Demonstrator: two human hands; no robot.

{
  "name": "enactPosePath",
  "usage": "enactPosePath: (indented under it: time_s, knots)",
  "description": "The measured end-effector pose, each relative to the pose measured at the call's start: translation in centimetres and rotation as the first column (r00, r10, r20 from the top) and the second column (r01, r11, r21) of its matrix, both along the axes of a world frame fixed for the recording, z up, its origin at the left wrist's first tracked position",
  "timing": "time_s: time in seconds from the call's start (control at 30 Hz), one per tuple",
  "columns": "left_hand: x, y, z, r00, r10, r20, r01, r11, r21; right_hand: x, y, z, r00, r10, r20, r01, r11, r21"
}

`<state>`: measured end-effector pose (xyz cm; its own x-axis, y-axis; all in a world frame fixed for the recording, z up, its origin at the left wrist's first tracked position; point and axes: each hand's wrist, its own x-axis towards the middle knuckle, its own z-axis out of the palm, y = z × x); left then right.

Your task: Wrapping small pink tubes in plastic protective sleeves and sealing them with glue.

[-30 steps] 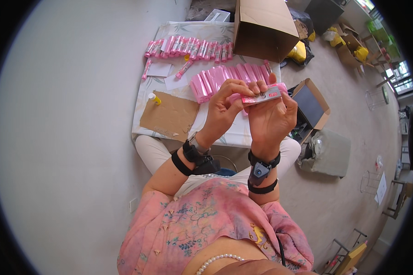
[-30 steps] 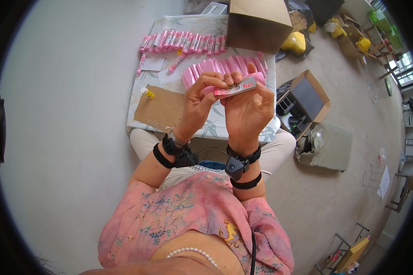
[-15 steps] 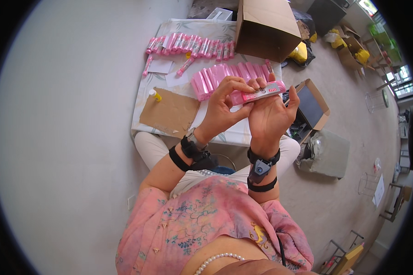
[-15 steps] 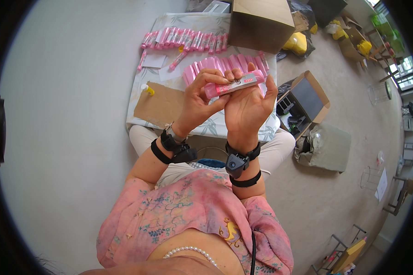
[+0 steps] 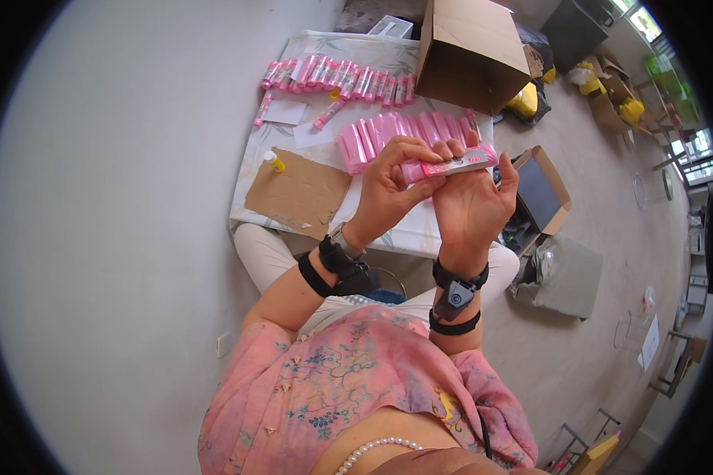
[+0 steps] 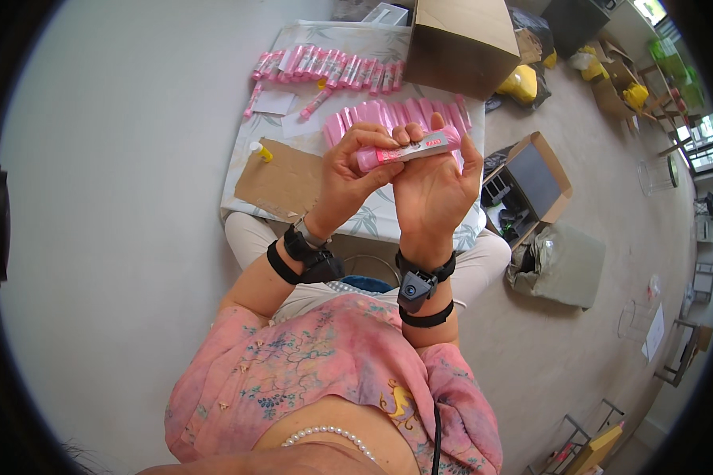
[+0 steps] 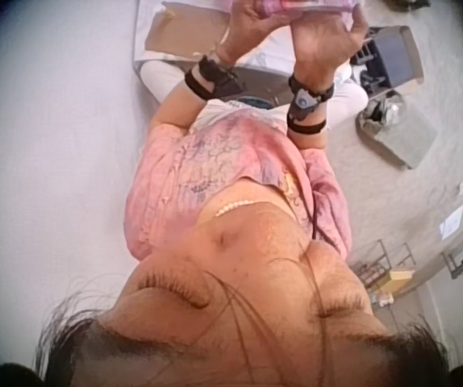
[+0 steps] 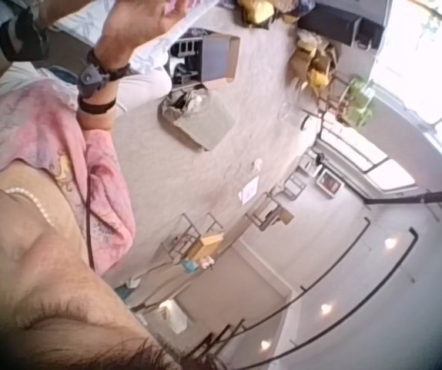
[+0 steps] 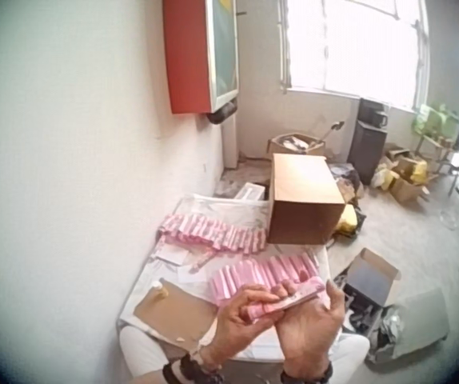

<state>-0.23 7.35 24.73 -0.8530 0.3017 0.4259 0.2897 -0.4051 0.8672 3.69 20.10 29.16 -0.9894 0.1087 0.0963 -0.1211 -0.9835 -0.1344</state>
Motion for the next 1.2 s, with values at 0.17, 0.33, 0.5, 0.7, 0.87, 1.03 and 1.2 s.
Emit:
enactPosePath:
  time_s: [0.17, 0.33, 0.5, 0.7, 0.87, 1.03, 1.2]
  knots:
    - [0.0, 0.1, -0.2, 0.998, 0.037, -0.047, -0.037, 0.999, 0.004, 0.2, -0.1, 0.4, 0.999, -0.017, 0.037, 0.014, 0.997, 0.075]
    - [0.5, 0.5, 0.6, 0.996, 0.075, -0.05, -0.073, 0.996, 0.046, 0.2, 0.2, -0.3, 0.999, -0.007, -0.053, 0.014, 0.99, 0.142]
    - [1.3, 0.8, 1.8, 0.997, 0.059, 0.051, -0.064, 0.991, 0.121, 0.1, 0.2, -0.3, 0.996, -0.049, -0.072, 0.068, 0.953, 0.296]
    - [2.2, 1.0, 2.5, 0.987, 0.089, 0.131, -0.11, 0.98, 0.167, 0.1, 0.5, -0.8, 0.984, -0.063, -0.166, 0.121, 0.923, 0.366]
    - [2.4, 0.8, 2.5, 0.988, 0.111, 0.106, -0.125, 0.984, 0.131, 0.1, 0.5, -0.9, 0.981, -0.064, -0.186, 0.13, 0.92, 0.369]
    - [2.4, 0.2, 2.5, 0.978, 0.208, -0.008, -0.208, 0.978, 0.03, 0.6, 0.0, -0.3, 0.986, -0.047, -0.159, 0.092, 0.951, 0.294]
    - [2.6, 0.0, 3.1, 0.99, 0.139, -0.014, -0.138, 0.989, 0.062, 0.9, 0.1, 0.0, 0.984, -0.02, -0.177, 0.073, 0.952, 0.297]
